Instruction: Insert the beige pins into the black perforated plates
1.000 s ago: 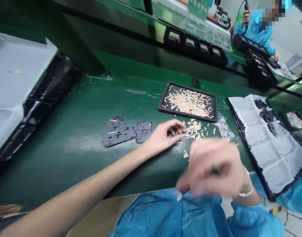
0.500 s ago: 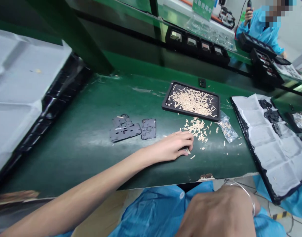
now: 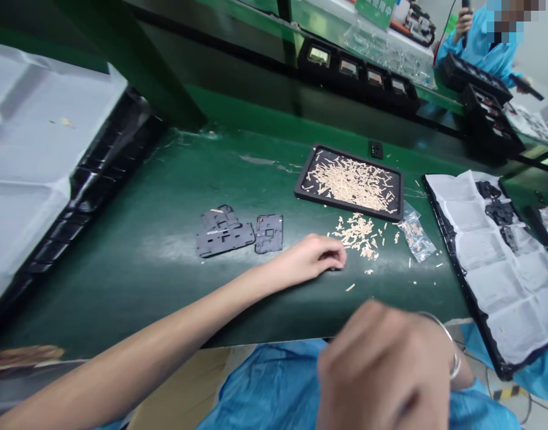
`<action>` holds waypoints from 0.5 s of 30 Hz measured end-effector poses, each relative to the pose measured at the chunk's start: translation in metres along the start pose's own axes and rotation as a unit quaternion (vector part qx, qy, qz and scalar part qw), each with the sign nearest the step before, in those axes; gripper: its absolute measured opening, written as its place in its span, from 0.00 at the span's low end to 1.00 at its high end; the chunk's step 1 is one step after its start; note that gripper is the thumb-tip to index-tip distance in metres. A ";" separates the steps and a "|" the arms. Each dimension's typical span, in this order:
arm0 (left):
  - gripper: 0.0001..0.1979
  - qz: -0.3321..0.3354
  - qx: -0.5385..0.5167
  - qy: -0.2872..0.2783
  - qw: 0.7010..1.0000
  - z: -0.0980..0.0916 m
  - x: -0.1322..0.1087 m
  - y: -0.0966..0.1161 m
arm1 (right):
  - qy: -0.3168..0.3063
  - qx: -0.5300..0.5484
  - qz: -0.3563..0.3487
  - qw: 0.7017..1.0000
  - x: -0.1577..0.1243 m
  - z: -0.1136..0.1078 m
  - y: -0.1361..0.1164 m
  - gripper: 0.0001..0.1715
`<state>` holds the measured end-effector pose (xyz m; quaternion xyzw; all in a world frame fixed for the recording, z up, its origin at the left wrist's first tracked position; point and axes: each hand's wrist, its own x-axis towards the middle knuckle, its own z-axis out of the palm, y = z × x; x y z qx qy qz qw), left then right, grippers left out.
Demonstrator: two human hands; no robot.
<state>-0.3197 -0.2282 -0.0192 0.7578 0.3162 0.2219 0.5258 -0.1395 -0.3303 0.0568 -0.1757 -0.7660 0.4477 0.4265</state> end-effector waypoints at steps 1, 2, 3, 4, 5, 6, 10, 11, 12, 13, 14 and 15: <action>0.07 -0.010 -0.016 0.011 1.000 -0.001 0.000 0.000 | 0.053 -0.003 0.045 0.998 0.012 -0.005 0.010 0.07; 0.06 -0.020 -0.037 0.022 0.999 -0.002 0.000 0.000 | 0.019 -0.034 0.055 0.998 0.023 -0.012 0.021 0.06; 0.05 -0.032 -0.067 0.032 0.997 -0.003 0.000 0.001 | 0.016 -0.091 0.079 0.993 0.031 -0.020 0.034 0.07; 0.05 -0.046 -0.106 0.043 0.992 -0.004 0.000 0.002 | 0.068 -0.159 0.096 0.980 0.037 -0.028 0.047 0.06; 0.06 -0.061 -0.149 0.054 0.985 -0.005 0.000 0.003 | 0.109 -0.216 0.121 0.963 0.040 -0.035 0.060 0.04; 0.07 -0.076 -0.195 0.064 0.976 -0.005 0.000 0.004 | 0.142 -0.250 0.144 0.947 0.040 -0.040 0.072 0.04; 0.06 -0.107 -0.293 0.086 0.946 -0.007 0.001 0.008 | 0.162 -0.237 0.180 0.941 0.030 -0.041 0.101 0.05; 0.06 -0.111 -0.298 0.090 0.944 -0.007 0.001 0.009 | 0.156 -0.236 0.173 0.943 0.028 -0.038 0.103 0.04; 0.05 -0.115 -0.298 0.094 0.943 -0.007 0.000 0.010 | 0.150 -0.241 0.162 0.945 0.027 -0.036 0.103 0.04; 0.05 -0.121 -0.295 0.099 0.943 -0.006 0.000 0.011 | 0.145 -0.250 0.150 0.945 0.027 -0.033 0.102 0.04; 0.04 -0.129 -0.288 0.102 0.943 -0.006 -0.001 0.012 | 0.142 -0.260 0.139 0.945 0.027 -0.032 0.100 0.03; 0.04 -0.138 -0.280 0.104 0.944 -0.006 -0.001 0.013 | 0.140 -0.269 0.130 0.944 0.028 -0.031 0.099 0.03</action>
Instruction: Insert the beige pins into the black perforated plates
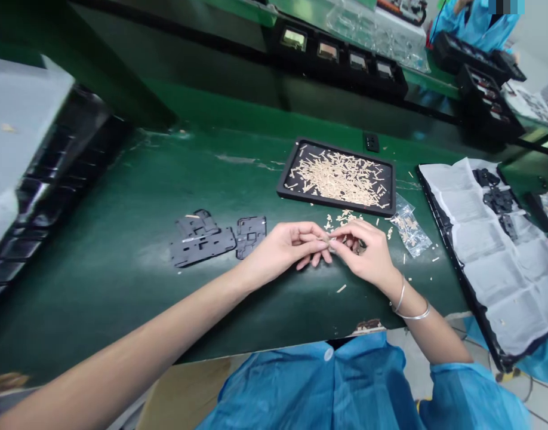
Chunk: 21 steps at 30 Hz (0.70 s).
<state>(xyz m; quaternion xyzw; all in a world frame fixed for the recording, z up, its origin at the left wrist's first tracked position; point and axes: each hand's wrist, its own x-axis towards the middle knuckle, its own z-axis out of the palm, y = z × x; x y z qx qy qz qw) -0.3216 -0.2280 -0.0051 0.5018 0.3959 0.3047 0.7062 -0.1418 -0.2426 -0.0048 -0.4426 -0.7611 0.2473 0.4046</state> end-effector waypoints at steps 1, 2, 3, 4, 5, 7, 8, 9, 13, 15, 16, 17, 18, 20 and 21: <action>0.04 -0.007 0.010 0.005 1.000 0.000 -0.001 0.001 | 0.002 -0.006 -0.009 1.000 0.000 0.000 -0.002 0.02; 0.05 -0.012 0.020 0.008 1.000 0.001 -0.001 0.001 | 0.003 -0.010 -0.018 1.000 0.001 0.000 -0.003 0.02; 0.05 -0.016 0.029 0.009 0.999 0.001 -0.002 0.002 | 0.002 -0.011 -0.027 1.000 0.001 0.000 -0.004 0.02; 0.05 -0.018 0.036 0.010 0.999 0.002 -0.002 0.002 | 0.001 -0.010 -0.035 0.999 0.001 0.000 -0.005 0.01; 0.06 -0.017 0.043 0.012 0.999 0.002 -0.002 0.002 | -0.001 -0.007 -0.040 0.999 0.001 0.000 -0.005 0.01; 0.06 -0.012 0.057 0.018 0.998 0.001 -0.002 0.002 | -0.008 0.012 -0.024 1.000 0.001 0.001 -0.004 0.05; 0.06 -0.008 0.065 0.021 0.998 0.001 -0.001 0.002 | -0.008 0.029 0.003 1.000 0.001 0.001 -0.003 0.06; 0.06 -0.004 0.075 0.021 0.997 0.000 -0.001 0.001 | -0.006 0.051 0.040 0.998 0.002 0.000 -0.003 0.07; 0.08 0.009 0.154 -0.053 0.987 -0.002 -0.001 -0.001 | 0.005 0.169 0.203 0.964 0.006 -0.003 0.004 0.09; 0.11 0.017 0.209 -0.110 0.971 -0.002 -0.002 -0.002 | 0.009 0.222 0.244 0.944 0.008 -0.004 0.008 0.12; 0.12 0.024 0.236 -0.130 0.963 -0.001 -0.002 -0.003 | 0.011 0.240 0.253 0.937 0.009 -0.004 0.009 0.12; 0.12 0.032 0.260 -0.139 0.955 0.000 -0.003 -0.004 | 0.013 0.252 0.258 0.932 0.009 -0.004 0.010 0.13; 0.11 0.038 0.284 -0.142 0.947 0.000 -0.003 -0.005 | 0.012 0.258 0.261 0.930 0.010 -0.004 0.010 0.13; 0.07 0.043 0.328 -0.133 0.934 0.002 -0.003 -0.006 | 0.009 0.258 0.265 0.929 0.010 -0.003 0.009 0.14; 0.06 0.039 0.342 -0.128 0.930 0.002 -0.003 -0.007 | 0.006 0.255 0.268 0.929 0.011 -0.003 0.009 0.14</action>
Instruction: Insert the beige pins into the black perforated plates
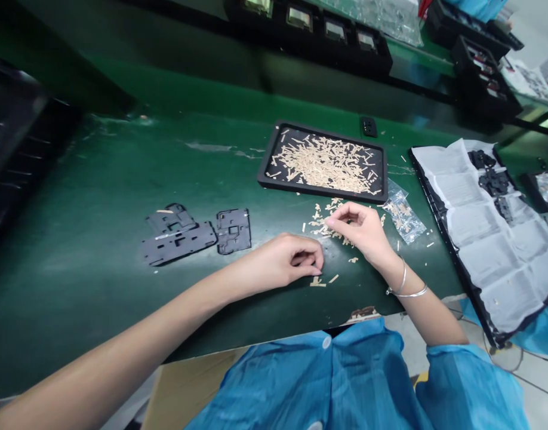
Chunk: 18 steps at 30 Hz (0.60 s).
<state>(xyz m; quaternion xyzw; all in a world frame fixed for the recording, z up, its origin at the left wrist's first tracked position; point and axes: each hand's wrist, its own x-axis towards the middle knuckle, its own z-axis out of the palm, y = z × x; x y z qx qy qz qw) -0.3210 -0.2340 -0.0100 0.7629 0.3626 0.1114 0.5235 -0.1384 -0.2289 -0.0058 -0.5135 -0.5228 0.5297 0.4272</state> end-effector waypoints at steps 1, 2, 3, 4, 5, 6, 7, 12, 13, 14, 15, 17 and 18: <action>0.06 -0.007 0.006 0.002 1.000 0.000 0.000 0.000 | -0.003 -0.003 0.003 1.000 0.000 0.000 0.000 0.14; 0.06 -0.012 0.004 0.004 1.000 0.000 0.000 0.001 | -0.007 -0.003 0.005 1.000 0.000 0.001 -0.001 0.15; 0.06 -0.016 -0.005 0.008 1.000 0.000 0.000 0.001 | -0.012 -0.002 0.006 1.000 0.000 0.001 -0.001 0.14; 0.06 -0.019 -0.020 0.018 0.999 0.000 0.000 0.002 | -0.019 -0.001 0.004 1.000 0.000 0.001 -0.001 0.14; 0.07 -0.023 -0.038 0.034 0.998 -0.001 0.000 0.002 | -0.025 0.000 0.001 1.000 0.000 0.001 -0.001 0.14; 0.08 -0.026 -0.059 0.057 0.996 -0.001 0.000 0.003 | -0.032 -0.004 -0.003 0.999 0.000 0.000 -0.001 0.13; 0.08 -0.028 -0.081 0.082 0.993 -0.002 0.000 0.003 | -0.038 -0.013 -0.006 0.999 -0.001 0.000 -0.002 0.12; 0.10 0.000 -0.141 0.140 0.980 -0.004 -0.003 0.005 | -0.082 -0.119 -0.010 0.990 -0.005 0.003 -0.002 0.06; 0.10 0.001 -0.136 0.143 0.980 -0.004 -0.003 0.005 | -0.088 -0.134 -0.012 0.987 -0.005 0.003 -0.002 0.06; 0.10 0.001 -0.132 0.145 0.981 -0.003 -0.003 0.004 | -0.090 -0.144 -0.015 0.985 -0.006 0.004 -0.002 0.05; 0.10 -0.001 -0.130 0.148 0.980 -0.003 -0.003 0.004 | -0.087 -0.147 -0.017 0.985 -0.006 0.004 -0.002 0.05; 0.10 -0.004 -0.136 0.149 0.979 -0.002 -0.003 0.004 | -0.076 -0.134 -0.015 0.988 -0.006 0.004 -0.001 0.06; 0.10 -0.004 -0.142 0.146 0.979 -0.002 -0.003 0.004 | -0.070 -0.122 -0.013 0.990 -0.005 0.004 -0.001 0.07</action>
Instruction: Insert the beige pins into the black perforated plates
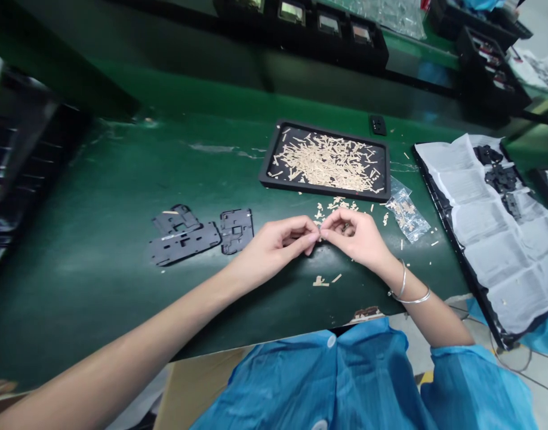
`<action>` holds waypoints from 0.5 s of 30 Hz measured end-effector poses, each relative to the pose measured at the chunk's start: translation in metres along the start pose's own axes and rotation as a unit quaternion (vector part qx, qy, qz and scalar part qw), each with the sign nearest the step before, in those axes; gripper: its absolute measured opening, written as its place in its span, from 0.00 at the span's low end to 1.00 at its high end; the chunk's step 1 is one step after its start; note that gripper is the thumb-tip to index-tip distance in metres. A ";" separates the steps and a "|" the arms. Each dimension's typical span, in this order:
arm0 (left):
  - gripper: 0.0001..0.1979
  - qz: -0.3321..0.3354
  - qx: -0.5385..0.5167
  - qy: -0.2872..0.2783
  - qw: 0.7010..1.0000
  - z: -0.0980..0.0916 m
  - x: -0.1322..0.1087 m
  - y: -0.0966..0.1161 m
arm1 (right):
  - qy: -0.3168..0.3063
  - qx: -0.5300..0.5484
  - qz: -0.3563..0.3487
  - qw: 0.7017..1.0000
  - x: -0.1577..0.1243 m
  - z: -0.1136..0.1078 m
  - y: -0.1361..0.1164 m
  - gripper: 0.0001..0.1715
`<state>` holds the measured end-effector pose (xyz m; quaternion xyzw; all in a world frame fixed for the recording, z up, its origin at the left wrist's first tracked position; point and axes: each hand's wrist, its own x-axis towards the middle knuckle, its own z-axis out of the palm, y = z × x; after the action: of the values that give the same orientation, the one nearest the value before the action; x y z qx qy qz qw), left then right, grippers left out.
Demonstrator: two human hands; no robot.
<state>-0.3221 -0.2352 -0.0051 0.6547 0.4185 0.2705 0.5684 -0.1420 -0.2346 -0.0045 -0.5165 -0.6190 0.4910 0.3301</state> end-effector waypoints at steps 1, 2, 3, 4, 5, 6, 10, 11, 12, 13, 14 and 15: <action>0.10 0.000 -0.008 -0.003 1.000 0.000 0.000 0.000 | 0.004 0.014 0.001 1.000 0.000 0.000 0.000 0.08; 0.09 0.000 -0.017 -0.005 1.000 0.001 0.000 0.000 | 0.006 0.025 0.001 1.000 0.000 -0.001 0.001 0.09; 0.09 0.001 -0.028 -0.007 1.000 0.001 0.000 0.001 | 0.010 0.035 -0.002 0.999 0.001 -0.001 0.001 0.10; 0.09 0.002 -0.039 -0.007 0.999 0.001 -0.001 0.001 | 0.015 0.042 -0.006 0.999 0.000 -0.001 0.001 0.10; 0.09 0.002 -0.051 -0.004 0.999 0.002 -0.001 0.001 | 0.021 0.049 -0.012 0.999 0.000 -0.001 0.001 0.11; 0.09 0.003 -0.060 0.002 0.998 0.002 -0.001 0.002 | 0.029 0.054 -0.020 0.998 0.000 0.000 0.001 0.11; 0.08 0.002 -0.080 0.004 0.997 0.002 -0.002 0.003 | 0.048 0.049 -0.064 0.996 -0.003 0.002 -0.001 0.07; 0.09 0.002 -0.081 0.000 0.997 0.002 -0.002 0.004 | 0.055 0.039 -0.077 0.995 -0.004 0.003 -0.002 0.06; 0.09 0.003 -0.080 -0.001 0.997 0.002 -0.002 0.004 | 0.066 0.022 -0.089 0.994 -0.004 0.004 -0.002 0.05; 0.09 0.006 -0.078 0.004 0.997 0.002 -0.002 0.003 | 0.083 -0.001 -0.102 0.991 -0.005 0.005 -0.002 0.04; 0.09 0.010 -0.075 0.012 0.997 0.003 -0.003 0.003 | 0.103 -0.031 -0.118 0.987 -0.006 0.006 -0.002 0.03; 0.08 0.016 -0.069 0.023 0.997 0.003 -0.003 0.003 | 0.123 -0.065 -0.137 0.981 -0.007 0.007 -0.002 0.02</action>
<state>-0.3205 -0.2391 -0.0029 0.6140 0.4016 0.3228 0.5979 -0.1474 -0.2436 -0.0036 -0.5035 -0.6696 0.3325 0.4332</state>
